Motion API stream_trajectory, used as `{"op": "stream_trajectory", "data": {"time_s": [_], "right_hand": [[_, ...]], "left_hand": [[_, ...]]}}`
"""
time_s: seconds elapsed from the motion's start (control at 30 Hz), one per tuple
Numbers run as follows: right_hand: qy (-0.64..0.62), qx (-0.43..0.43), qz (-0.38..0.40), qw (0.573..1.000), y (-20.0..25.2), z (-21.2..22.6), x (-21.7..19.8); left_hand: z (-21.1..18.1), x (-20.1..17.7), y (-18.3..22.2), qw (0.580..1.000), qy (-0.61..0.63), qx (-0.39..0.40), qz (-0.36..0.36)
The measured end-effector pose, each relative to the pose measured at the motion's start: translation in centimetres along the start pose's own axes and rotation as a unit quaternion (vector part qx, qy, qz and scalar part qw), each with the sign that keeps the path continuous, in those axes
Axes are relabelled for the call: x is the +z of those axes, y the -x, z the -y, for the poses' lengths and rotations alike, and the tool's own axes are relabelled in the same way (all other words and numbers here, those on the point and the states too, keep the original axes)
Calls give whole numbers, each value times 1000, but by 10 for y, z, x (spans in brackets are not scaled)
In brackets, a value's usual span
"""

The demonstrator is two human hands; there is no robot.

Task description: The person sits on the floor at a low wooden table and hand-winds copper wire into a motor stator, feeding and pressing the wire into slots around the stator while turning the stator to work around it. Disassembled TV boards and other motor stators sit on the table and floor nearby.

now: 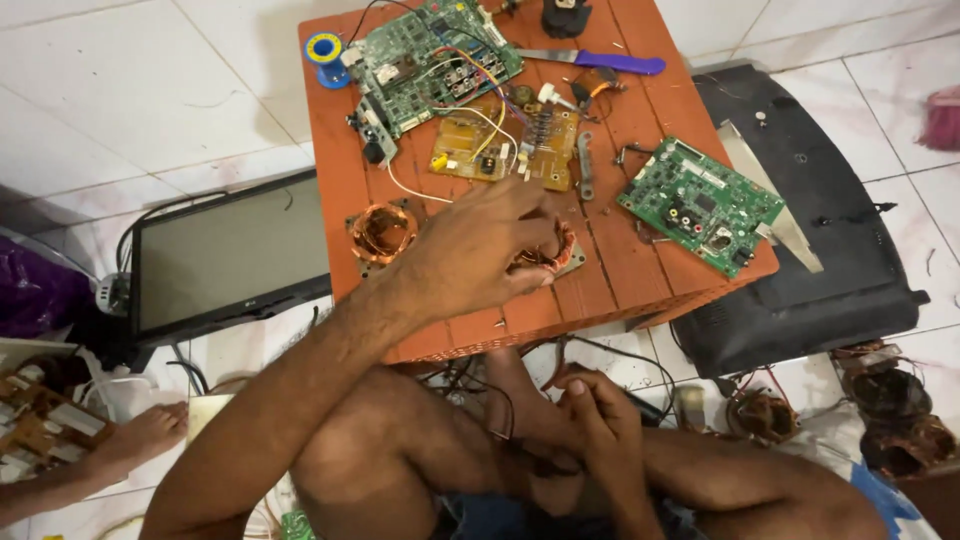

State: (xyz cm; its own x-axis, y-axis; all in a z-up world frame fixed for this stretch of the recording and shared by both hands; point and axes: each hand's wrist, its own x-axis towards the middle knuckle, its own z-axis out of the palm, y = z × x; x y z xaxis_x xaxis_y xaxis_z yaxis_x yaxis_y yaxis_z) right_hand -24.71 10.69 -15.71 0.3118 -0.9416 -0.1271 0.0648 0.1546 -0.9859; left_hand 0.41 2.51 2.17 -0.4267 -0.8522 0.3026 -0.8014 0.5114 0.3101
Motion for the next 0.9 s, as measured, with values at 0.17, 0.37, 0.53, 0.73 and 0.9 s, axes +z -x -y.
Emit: {"op": "stream_trajectory", "data": {"time_s": [0.17, 0.37, 0.53, 0.73, 0.9], "right_hand": [[16, -5, -5, 1000, 0, -11, 11], [9, 5, 11, 1000, 8, -4, 17], [-22, 42, -10, 999, 22, 4, 8], [-27, 12, 8, 1000, 44, 23, -10], [75, -30, -6, 997, 48, 3, -26]], "left_hand": [[-2, -3, -2, 1000, 16, -6, 20], [-3, 0, 0, 1000, 26, 5, 17], [-21, -6, -2, 997, -34, 75, -12], [-23, 18, 5, 964, -143, 223, 15], [-23, 19, 6, 966, -142, 216, 23]]}}
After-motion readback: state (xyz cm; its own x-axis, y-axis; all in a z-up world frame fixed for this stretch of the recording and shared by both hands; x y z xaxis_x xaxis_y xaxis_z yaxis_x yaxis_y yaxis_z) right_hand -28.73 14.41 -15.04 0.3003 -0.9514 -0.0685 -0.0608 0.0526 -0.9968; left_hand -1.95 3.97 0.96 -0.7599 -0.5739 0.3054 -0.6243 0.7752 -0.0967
